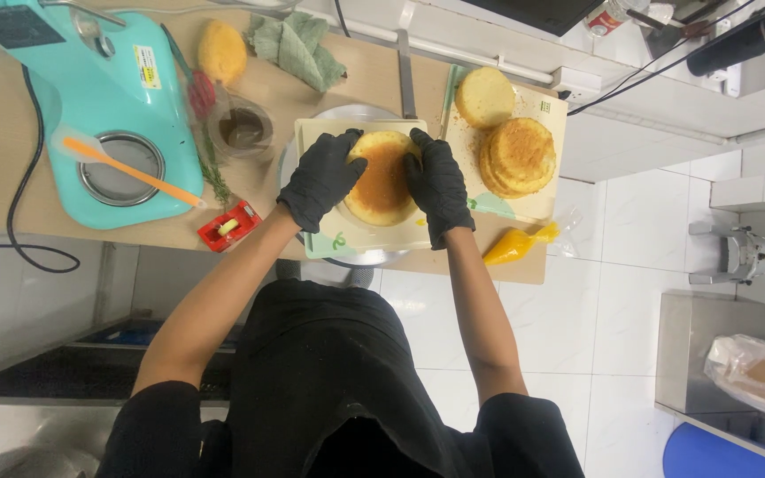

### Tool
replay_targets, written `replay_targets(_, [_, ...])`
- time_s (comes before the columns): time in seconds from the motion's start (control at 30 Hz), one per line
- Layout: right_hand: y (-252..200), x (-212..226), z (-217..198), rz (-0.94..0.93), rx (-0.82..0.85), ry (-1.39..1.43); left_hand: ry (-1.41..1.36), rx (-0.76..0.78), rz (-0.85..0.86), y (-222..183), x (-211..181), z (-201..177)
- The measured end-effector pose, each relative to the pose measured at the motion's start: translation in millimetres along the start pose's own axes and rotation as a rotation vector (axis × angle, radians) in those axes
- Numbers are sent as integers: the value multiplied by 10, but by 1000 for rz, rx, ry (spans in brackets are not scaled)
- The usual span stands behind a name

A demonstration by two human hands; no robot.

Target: The person fills a piping bag with yellow filling from a large bowl, pipes the filling in a spiral onto round sponge cake layers on a turntable, stacks additional cake layers on top, and places the finished filled cake aside. They then cut the piping bag tip with scissors and prepare the next cake layer.

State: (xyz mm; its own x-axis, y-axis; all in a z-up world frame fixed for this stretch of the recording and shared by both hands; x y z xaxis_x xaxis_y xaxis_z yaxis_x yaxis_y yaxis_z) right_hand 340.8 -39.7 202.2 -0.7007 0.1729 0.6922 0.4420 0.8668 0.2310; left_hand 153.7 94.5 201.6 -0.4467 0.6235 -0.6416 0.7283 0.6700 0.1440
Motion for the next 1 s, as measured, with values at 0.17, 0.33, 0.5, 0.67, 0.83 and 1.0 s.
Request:
replay_targets(0.17, [-3,22,-8,-4,-6,20,-1,22,-46,6,-22,-31])
replay_targets(0.33, [12,55,-33,23,4,26,-27,29,-44,23,2,-30])
replay_targets(0.5, [67,140,-90,49,17,47,-24,-68,-22,55,36,-45])
replay_targets(0.67, [208,297,-236,112,4,157,-170,117,-177,201,-1,-288])
replay_targets(0.83, [297,463,-513,306,48,356,-528,427,-301,465,109,-387])
replay_targets(1.0, [363,345,-959,422,30,695,-912,590,-367,860,-329,-630])
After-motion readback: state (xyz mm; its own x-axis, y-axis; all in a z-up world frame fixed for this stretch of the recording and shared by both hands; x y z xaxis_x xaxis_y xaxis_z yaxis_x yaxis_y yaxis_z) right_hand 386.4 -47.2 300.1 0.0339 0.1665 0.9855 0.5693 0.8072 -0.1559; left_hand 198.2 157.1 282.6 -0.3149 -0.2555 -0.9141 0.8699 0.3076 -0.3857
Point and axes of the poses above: each hand's wrist, its own y-axis towards the middle knuckle, its own z-axis out of the palm, x = y × z, the point moved 2 cm from there along y, towards the middle knuckle, and after that the axes turned 12 degrees about y, right-handed, at the moved point
